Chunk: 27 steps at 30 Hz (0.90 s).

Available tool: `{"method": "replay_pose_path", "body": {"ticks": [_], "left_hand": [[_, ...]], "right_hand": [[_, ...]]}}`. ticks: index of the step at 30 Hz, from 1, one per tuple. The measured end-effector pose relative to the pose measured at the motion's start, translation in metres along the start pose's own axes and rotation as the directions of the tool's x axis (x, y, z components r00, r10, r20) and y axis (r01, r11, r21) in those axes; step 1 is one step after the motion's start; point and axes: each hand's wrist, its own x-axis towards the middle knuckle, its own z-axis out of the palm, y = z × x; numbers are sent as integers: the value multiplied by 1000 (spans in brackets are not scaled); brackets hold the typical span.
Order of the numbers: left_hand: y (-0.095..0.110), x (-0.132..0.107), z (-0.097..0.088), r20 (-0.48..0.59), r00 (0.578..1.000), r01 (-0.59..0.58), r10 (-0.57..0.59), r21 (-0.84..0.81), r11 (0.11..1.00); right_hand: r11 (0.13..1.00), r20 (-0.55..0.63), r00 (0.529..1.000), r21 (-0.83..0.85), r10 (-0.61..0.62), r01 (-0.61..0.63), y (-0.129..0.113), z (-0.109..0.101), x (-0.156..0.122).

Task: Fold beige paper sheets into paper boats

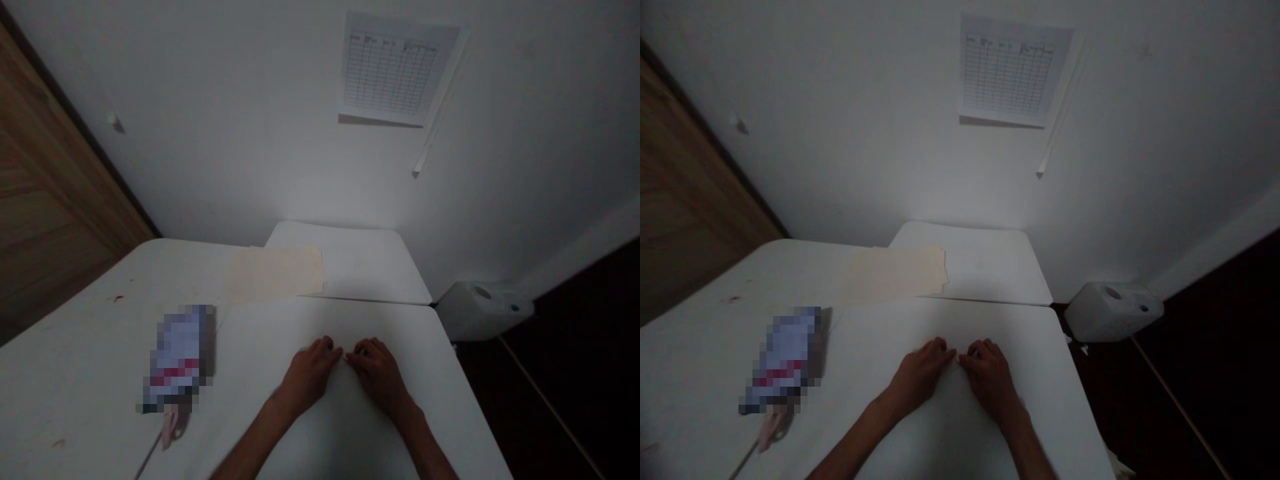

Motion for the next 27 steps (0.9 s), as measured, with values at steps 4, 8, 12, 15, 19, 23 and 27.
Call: {"method": "replay_pose_path", "body": {"ticks": [4, 8, 12, 15, 19, 23, 27], "left_hand": [[1, 1, -4, 28, 999, -22, 22, 2, 1000], [-2, 0, -2, 9, 994, -108, 108, -13, 994], [-6, -1, 5, -22, 984, -179, 178, -13, 984], [-7, -1, 7, -40, 982, -187, 187, -11, 982], [-7, 0, 6, -54, 981, -188, 187, -8, 982], [-6, 0, 4, -54, 983, -175, 174, -29, 984], [-5, 0, 2, -45, 984, -172, 170, -49, 984]], "right_hand": [[1000, 14, 1000, 5, 3, -3, -3, -6, -3], [999, 25, 1000, 32, 13, -14, -6, -10, -5], [999, 14, 999, 41, 29, -30, -5, -7, -3], [998, 8, 999, 55, 43, -43, -4, -3, -2], [996, 17, 998, 61, 65, -66, -5, -4, -2], [998, 69, 996, 21, 62, -63, -8, -7, -1], [995, 75, 992, -36, 96, -94, -13, -6, -1]]}}
